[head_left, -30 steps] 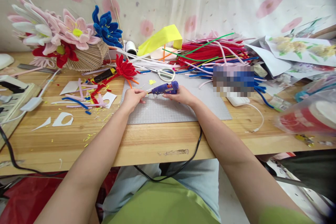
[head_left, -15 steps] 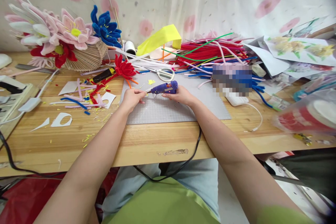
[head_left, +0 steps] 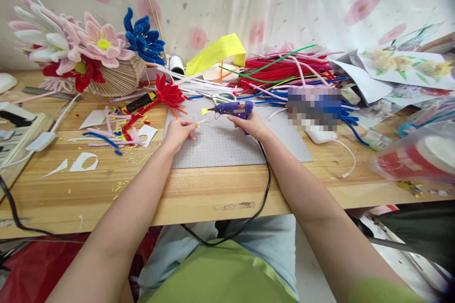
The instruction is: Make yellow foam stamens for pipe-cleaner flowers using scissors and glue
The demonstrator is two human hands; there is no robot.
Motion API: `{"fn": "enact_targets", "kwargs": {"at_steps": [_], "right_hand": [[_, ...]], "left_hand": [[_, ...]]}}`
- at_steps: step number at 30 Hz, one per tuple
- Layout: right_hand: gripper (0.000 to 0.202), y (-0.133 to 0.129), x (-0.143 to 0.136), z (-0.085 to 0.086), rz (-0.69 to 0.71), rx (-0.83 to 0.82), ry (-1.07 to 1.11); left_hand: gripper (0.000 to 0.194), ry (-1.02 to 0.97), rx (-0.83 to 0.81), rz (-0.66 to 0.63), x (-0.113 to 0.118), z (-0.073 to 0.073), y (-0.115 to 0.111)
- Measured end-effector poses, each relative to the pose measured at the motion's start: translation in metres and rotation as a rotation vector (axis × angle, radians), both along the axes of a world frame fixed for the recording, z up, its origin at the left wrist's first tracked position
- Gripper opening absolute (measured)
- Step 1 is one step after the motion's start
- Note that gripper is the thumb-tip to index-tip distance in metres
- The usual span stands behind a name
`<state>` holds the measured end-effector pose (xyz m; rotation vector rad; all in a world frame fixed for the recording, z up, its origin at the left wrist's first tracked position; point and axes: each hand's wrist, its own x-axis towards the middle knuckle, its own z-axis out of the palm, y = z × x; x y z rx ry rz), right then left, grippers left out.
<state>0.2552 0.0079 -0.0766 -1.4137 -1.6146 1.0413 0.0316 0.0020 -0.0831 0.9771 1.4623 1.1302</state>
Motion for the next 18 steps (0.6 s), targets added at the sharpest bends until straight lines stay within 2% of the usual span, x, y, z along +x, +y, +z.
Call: {"fn": "enact_targets", "kwargs": {"at_steps": [11,18], "right_hand": [[0.043,0.006,0.007,-0.006,-0.116,0.039,0.082],[0.043,0.016,0.016,-0.015,-0.334,0.057,0.065]], "left_hand": [[0.014,-0.020,0.000,0.039,-0.001,0.000,0.001],[0.016,-0.031,0.018,0.049,0.000,0.000,0.001]]}}
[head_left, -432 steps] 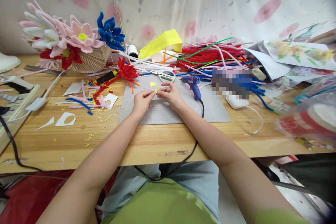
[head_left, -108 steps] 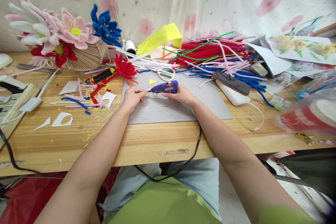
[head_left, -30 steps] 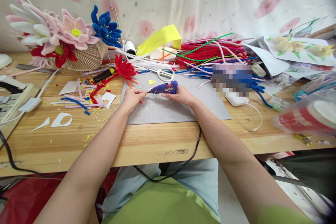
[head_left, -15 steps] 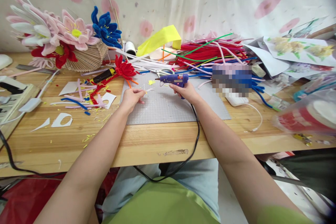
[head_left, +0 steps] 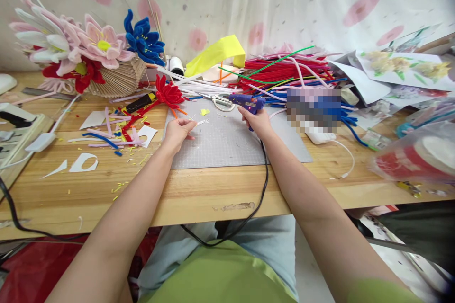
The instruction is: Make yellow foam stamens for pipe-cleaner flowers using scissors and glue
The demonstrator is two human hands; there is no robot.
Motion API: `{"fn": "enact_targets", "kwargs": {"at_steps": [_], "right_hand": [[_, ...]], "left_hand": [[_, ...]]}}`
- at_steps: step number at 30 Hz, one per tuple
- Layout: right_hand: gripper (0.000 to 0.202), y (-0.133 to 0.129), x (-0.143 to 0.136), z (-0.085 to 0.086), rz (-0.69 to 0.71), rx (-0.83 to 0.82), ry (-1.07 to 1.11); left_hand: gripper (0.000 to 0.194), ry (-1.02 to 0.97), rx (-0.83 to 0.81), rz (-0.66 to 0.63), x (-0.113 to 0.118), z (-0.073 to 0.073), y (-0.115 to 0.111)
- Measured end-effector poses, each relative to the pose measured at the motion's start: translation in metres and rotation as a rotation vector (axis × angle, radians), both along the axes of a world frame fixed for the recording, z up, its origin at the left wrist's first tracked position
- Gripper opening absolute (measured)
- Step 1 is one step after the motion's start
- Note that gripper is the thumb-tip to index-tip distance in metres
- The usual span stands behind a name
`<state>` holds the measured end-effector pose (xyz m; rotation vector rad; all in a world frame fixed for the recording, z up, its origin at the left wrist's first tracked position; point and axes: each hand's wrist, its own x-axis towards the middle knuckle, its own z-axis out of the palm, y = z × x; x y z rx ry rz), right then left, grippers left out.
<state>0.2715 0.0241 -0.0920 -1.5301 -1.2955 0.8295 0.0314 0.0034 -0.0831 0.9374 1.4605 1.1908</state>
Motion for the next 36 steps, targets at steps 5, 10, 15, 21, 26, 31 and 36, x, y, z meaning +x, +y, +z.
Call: {"fn": "enact_targets", "kwargs": {"at_steps": [5,10,15,21,26,31,36], "right_hand": [[0.039,0.006,0.008,-0.006,-0.205,0.023,0.070],[0.031,0.012,0.016,-0.013,-0.271,-0.037,-0.015],[0.030,0.013,0.018,-0.014,-0.255,-0.097,-0.330],[0.073,-0.003,0.014,0.013,-0.363,0.209,-0.440],[0.041,-0.024,-0.017,0.043,-0.164,0.488,-0.414],[0.040,-0.024,-0.075,0.032,0.432,0.182,-0.267],[0.041,-0.019,-0.104,0.021,0.497,0.101,-0.307]], "left_hand": [[0.017,-0.030,0.029,0.026,0.002,0.000,-0.001],[0.020,-0.025,0.089,0.034,0.002,-0.006,0.000],[0.017,-0.015,0.148,0.084,0.005,-0.008,0.000],[0.020,-0.071,0.103,0.100,0.009,-0.003,-0.003],[0.012,-0.110,0.059,0.103,0.009,-0.001,-0.004],[0.012,-0.116,0.069,0.103,0.011,-0.001,-0.005],[0.017,-0.079,0.095,0.071,0.010,-0.002,-0.007]]}}
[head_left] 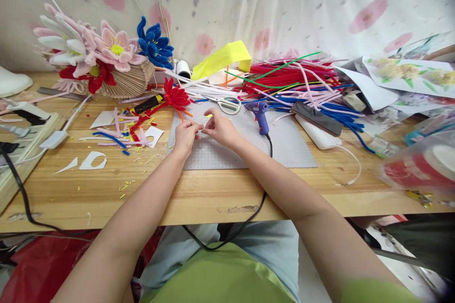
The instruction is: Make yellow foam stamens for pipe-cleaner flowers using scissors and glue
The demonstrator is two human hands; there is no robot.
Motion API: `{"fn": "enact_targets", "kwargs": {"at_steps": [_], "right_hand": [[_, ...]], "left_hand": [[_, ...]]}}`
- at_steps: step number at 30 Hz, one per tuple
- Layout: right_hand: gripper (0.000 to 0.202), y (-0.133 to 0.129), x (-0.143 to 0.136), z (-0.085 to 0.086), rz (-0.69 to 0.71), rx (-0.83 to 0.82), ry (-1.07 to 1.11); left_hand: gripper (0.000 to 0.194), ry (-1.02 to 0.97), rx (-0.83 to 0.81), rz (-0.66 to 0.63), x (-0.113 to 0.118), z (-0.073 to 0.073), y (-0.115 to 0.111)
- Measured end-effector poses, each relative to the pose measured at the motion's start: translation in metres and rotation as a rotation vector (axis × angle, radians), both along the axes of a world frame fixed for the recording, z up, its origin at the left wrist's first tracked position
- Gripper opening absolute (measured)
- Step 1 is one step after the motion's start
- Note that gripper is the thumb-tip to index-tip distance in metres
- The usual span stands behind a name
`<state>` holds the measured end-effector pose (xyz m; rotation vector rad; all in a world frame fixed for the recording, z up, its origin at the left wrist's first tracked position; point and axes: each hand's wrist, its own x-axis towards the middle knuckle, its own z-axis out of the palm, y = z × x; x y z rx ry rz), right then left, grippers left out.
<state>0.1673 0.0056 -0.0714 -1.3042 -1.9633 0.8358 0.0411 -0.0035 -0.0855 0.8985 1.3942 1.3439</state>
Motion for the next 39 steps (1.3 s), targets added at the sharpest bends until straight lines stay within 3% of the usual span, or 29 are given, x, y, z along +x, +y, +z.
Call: {"fn": "enact_targets", "kwargs": {"at_steps": [4,7,10,15,20,26,34,39], "right_hand": [[0.034,0.003,0.004,-0.006,-0.052,-0.019,0.078],[0.036,0.008,0.011,-0.013,-0.062,-0.132,0.219],[0.040,0.011,0.016,-0.018,-0.040,-0.248,0.334],[0.040,0.011,0.016,-0.021,0.033,-0.303,0.421],[0.045,0.010,0.015,-0.023,0.064,-0.252,0.416],[0.040,0.018,0.024,-0.025,-0.059,-0.185,0.482],[0.032,0.024,0.025,-0.032,-0.116,-0.206,0.626],[0.028,0.026,0.029,-0.032,-0.169,-0.189,0.649]], "left_hand": [[0.021,0.161,-0.009,-0.100,-0.002,-0.003,0.000],[0.035,0.236,-0.041,-0.120,-0.003,-0.005,0.002],[0.036,0.190,-0.018,-0.130,-0.004,-0.005,0.002],[0.038,0.110,0.036,-0.262,-0.003,-0.004,-0.002],[0.030,0.144,0.033,-0.124,-0.004,-0.007,0.002],[0.030,0.149,0.057,-0.024,-0.010,-0.008,0.007],[0.024,0.119,0.079,-0.105,-0.007,-0.006,0.005],[0.031,0.095,0.067,-0.053,-0.009,-0.009,0.008]]}}
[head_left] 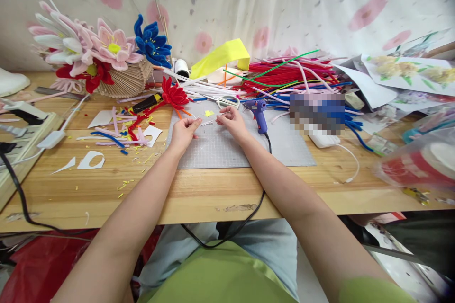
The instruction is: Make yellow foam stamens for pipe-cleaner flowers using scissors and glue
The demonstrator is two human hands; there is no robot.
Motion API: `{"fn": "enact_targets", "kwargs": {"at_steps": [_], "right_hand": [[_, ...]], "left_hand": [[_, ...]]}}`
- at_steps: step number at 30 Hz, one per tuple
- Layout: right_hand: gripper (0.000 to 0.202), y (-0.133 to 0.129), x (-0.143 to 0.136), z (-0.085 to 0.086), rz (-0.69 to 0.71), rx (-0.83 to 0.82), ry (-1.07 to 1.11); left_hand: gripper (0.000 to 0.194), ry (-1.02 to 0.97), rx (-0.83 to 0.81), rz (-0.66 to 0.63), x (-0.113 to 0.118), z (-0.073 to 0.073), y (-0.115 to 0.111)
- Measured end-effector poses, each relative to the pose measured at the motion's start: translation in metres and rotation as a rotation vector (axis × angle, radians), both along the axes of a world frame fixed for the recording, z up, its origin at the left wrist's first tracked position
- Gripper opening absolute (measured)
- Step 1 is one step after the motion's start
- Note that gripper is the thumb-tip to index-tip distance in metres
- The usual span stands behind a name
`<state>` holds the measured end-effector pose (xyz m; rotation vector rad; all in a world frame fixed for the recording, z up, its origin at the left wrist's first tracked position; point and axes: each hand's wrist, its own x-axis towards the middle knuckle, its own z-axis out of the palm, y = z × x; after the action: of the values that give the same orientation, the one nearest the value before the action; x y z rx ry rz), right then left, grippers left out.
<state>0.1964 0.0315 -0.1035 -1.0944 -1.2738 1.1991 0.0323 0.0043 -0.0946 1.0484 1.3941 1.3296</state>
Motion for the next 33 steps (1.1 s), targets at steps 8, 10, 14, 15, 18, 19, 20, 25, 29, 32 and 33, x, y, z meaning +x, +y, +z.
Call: {"fn": "enact_targets", "kwargs": {"at_steps": [8,10,14,15,18,19,20,25,29,32,33], "right_hand": [[0.032,-0.005,-0.002,0.000,0.064,-0.004,0.013],[0.038,-0.008,-0.006,0.001,0.129,0.001,0.013],[0.047,-0.015,-0.018,0.001,0.229,-0.001,0.019],[0.047,-0.016,-0.020,0.000,0.222,-0.004,0.012],[0.043,-0.016,-0.023,-0.002,0.158,0.001,-0.054],[0.042,-0.016,-0.022,-0.002,0.141,0.009,-0.086],[0.042,-0.015,-0.021,-0.002,0.131,0.019,-0.119],[0.036,-0.017,-0.017,0.001,0.123,0.090,-0.291],[0.033,-0.022,-0.016,0.006,0.142,0.147,-0.414],[0.032,-0.025,-0.014,0.008,0.138,0.219,-0.523],[0.032,-0.025,-0.014,0.008,0.135,0.247,-0.553]], "left_hand": [[0.029,-0.102,-0.084,-0.117,0.000,0.011,-0.008],[0.032,-0.107,-0.085,-0.132,0.000,0.012,-0.009],[0.038,-0.078,-0.092,-0.141,0.003,0.013,-0.011],[0.039,-0.070,-0.094,-0.146,0.003,0.013,-0.011],[0.041,-0.053,-0.104,-0.176,0.004,0.012,-0.010],[0.041,-0.056,-0.097,-0.169,0.003,0.012,-0.009],[0.041,-0.066,-0.080,-0.147,0.001,0.012,-0.007],[0.029,0.017,0.173,0.196,-0.017,0.010,0.006],[0.018,0.436,0.365,0.202,-0.024,0.013,0.001],[0.016,0.722,0.490,-0.047,-0.017,0.016,-0.009],[0.018,0.777,0.507,-0.130,-0.013,0.016,-0.011]]}}
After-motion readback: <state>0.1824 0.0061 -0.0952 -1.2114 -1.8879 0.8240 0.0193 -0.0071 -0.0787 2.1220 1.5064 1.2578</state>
